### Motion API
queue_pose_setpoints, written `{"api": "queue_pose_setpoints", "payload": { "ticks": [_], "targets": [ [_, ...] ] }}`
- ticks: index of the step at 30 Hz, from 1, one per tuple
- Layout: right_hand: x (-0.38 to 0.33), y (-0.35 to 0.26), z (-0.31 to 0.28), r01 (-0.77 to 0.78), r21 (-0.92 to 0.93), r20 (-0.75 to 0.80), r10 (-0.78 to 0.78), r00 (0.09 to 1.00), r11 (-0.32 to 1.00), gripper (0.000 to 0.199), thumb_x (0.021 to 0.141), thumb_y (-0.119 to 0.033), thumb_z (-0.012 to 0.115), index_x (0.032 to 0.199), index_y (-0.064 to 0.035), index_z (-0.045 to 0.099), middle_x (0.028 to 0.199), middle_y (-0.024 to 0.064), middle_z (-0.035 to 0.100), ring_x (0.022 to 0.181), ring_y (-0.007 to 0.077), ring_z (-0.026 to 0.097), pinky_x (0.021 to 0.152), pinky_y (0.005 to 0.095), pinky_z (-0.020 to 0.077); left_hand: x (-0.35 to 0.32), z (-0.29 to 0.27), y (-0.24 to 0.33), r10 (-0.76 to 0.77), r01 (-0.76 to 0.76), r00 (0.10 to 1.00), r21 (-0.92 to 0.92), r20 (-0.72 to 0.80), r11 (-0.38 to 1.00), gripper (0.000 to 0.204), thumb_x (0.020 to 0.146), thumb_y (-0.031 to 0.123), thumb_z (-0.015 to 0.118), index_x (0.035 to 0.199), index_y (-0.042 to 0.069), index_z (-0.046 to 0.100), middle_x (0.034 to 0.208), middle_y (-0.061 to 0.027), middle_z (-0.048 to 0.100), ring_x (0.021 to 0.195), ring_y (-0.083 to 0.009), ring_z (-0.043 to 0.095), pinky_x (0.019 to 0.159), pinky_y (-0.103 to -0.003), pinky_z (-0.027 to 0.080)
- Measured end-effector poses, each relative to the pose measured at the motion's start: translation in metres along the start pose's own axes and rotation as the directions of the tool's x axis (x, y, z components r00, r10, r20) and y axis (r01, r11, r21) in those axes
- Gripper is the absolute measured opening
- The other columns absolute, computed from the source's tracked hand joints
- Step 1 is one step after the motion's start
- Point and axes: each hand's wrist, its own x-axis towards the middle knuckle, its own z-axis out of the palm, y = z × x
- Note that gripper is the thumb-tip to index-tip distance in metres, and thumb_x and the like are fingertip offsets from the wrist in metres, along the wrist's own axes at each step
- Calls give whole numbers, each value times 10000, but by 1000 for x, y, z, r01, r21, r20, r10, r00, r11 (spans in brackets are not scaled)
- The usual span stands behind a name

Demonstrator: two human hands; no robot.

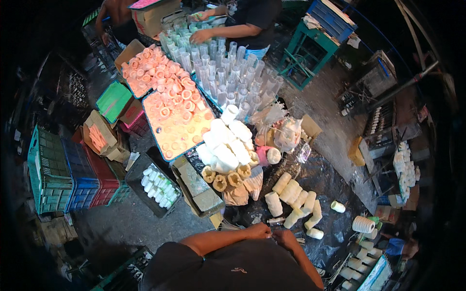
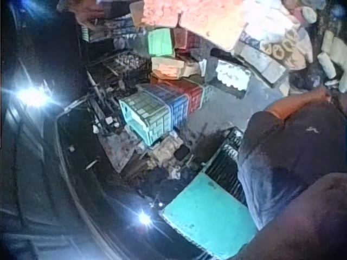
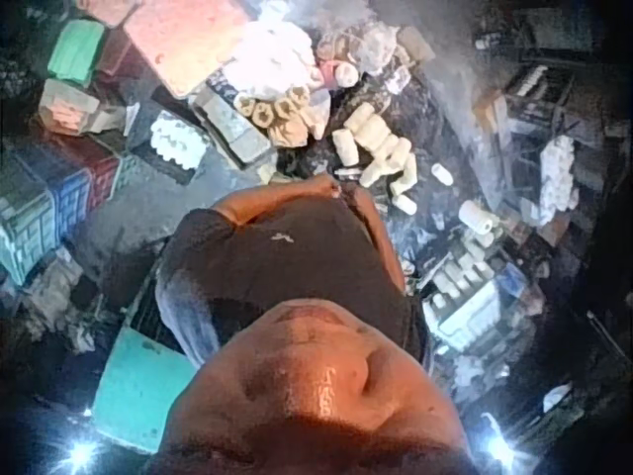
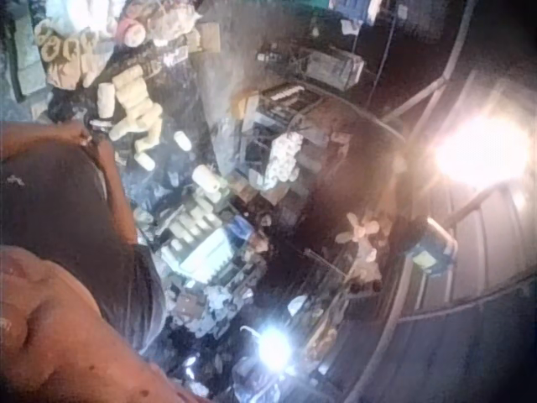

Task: The person assembles small decorative items by inserting thin sticks into white cylindrical foam pieces and securing them with string. The person uses shears to trim the sticks and repeatedly wraps string around the foam to hold the sticks in place.

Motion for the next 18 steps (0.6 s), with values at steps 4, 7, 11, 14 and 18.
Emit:
{"api": "queue_pose_setpoints", "payload": {
  "ticks": [4, 7, 11, 14, 18],
  "targets": [
    [-16, 20, 5, -101, 16, -107, 102, 989, 995, 231, 859, -268, 661, 984, -83, 719, 901, 208, 707, 838, 407, 682, 732, 497, 531, 10, 7, 2, 13, -13, 1000, 27, 1, 1000, 248, 873, 255, 639, 900, 18, 706, 839, -222, 690, 824, -393, 688, 735, -490, 514],
    [-37, 40, 3, -100, 24, -206, 103, 973, 995, 216, 881, -280, 629, 888, -78, 704, 838, 209, 688, 803, 429, 661, 718, 523, 511, 20, 13, 1, 58, -58, 998, 27, -9, 998, 251, 869, 267, 628, 887, 30, 710, 835, -222, 688, 816, -404, 678, 726, -493, 514],
    [-55, 27, -14, -187, 90, -169, 200, 965, 978, 199, 857, -250, 654, 930, -75, 713, 853, 204, 685, 831, 414, 655, 730, 506, 504, 18, -4, 47, -111, 111, 985, 10, 134, 994, 250, 891, 252, 619, 919, 23, 715, 833, -228, 684, 819, -417, 669, 742, -504, 506],
    [-68, 12, -14, -211, 129, -193, 234, 953, 969, 196, 847, -246, 677, 939, -77, 713, 843, 207, 682, 838, 425, 651, 745, 517, 502, 19, 22, 25, 22, -25, 998, 51, 54, 998, 250, 903, 250, 624, 928, 17, 714, 843, -231, 684, 825, -420, 666, 740, -511, 503],
    [-76, 19, 6, -218, 193, -210, 258, 943, 957, 204, 853, -262, 686, 942, -80, 712, 826, 208, 673, 845, 426, 647, 749, 518, 496, 16, 31, 29, -24, 14, 996, 115, 91, 993, 247, 909, 254, 628, 936, 27, 719, 872, -223, 689, 846, -423, 662, 757, -530, 499]
  ]
}}
